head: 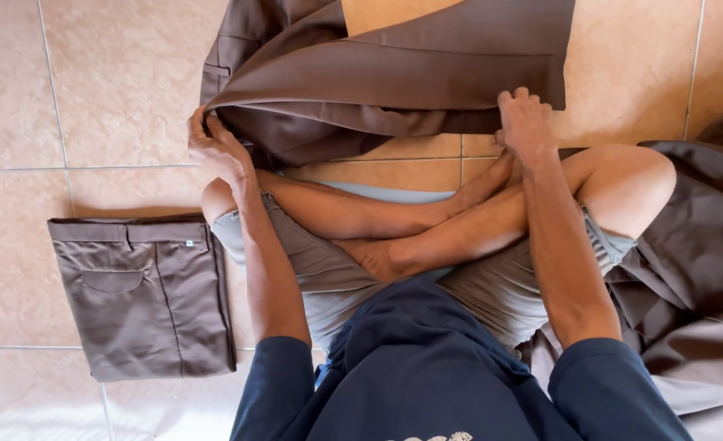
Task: A person sitting on the floor folding brown trousers into neat squares.
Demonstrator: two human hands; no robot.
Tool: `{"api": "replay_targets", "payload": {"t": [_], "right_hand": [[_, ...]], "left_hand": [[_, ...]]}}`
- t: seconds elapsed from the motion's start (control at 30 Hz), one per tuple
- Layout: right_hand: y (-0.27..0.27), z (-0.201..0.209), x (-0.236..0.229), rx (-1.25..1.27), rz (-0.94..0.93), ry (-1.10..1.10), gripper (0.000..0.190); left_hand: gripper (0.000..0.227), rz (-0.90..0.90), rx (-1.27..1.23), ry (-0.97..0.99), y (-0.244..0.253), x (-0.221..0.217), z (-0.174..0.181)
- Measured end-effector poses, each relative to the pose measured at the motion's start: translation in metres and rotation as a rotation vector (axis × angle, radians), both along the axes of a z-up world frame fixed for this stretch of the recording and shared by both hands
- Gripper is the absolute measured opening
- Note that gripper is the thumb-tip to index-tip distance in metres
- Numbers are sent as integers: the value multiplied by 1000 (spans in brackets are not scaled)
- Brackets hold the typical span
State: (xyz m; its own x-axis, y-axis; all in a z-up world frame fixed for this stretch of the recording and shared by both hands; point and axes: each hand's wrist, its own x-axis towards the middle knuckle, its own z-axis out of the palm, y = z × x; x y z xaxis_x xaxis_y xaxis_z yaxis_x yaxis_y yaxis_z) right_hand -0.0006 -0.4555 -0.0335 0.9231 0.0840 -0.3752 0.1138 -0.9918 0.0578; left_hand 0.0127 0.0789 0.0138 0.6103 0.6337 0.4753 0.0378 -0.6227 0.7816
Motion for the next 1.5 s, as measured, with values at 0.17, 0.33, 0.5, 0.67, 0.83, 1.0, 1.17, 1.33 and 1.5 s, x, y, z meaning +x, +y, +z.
{"api": "replay_targets", "payload": {"t": [0.17, 0.33, 0.5, 0.67, 0.83, 1.0, 1.17, 1.33, 1.5], "right_hand": [[34, 26, 5, 150, -53, -114, 38], [17, -5, 13, 53, 38, -355, 21], [25, 37, -13, 174, 73, -383, 6], [43, -7, -15, 58, 59, -48, 61], [24, -39, -1, -41, 138, -248, 37], [14, 66, 2, 537, -65, -691, 20], [0, 146, 13, 1304, -495, -703, 30], [-21, 133, 69, 1111, -290, -908, 26], [35, 219, 50, 893, 186, -1282, 40]], "left_hand": [[19, -15, -26, 27, -3, -3, 4], [21, 7, -49, 46, -3, -4, 5], [20, 25, -61, 85, -5, -5, 7], [20, 57, -145, 43, -5, 2, 2], [18, 47, -197, 52, 0, 2, -6], [25, -24, -127, 41, -17, -13, 20], [27, -355, 293, 311, -33, -6, 19], [17, -363, -232, 129, -31, 48, 35], [22, -471, -505, -466, 4, 82, 88]]}}
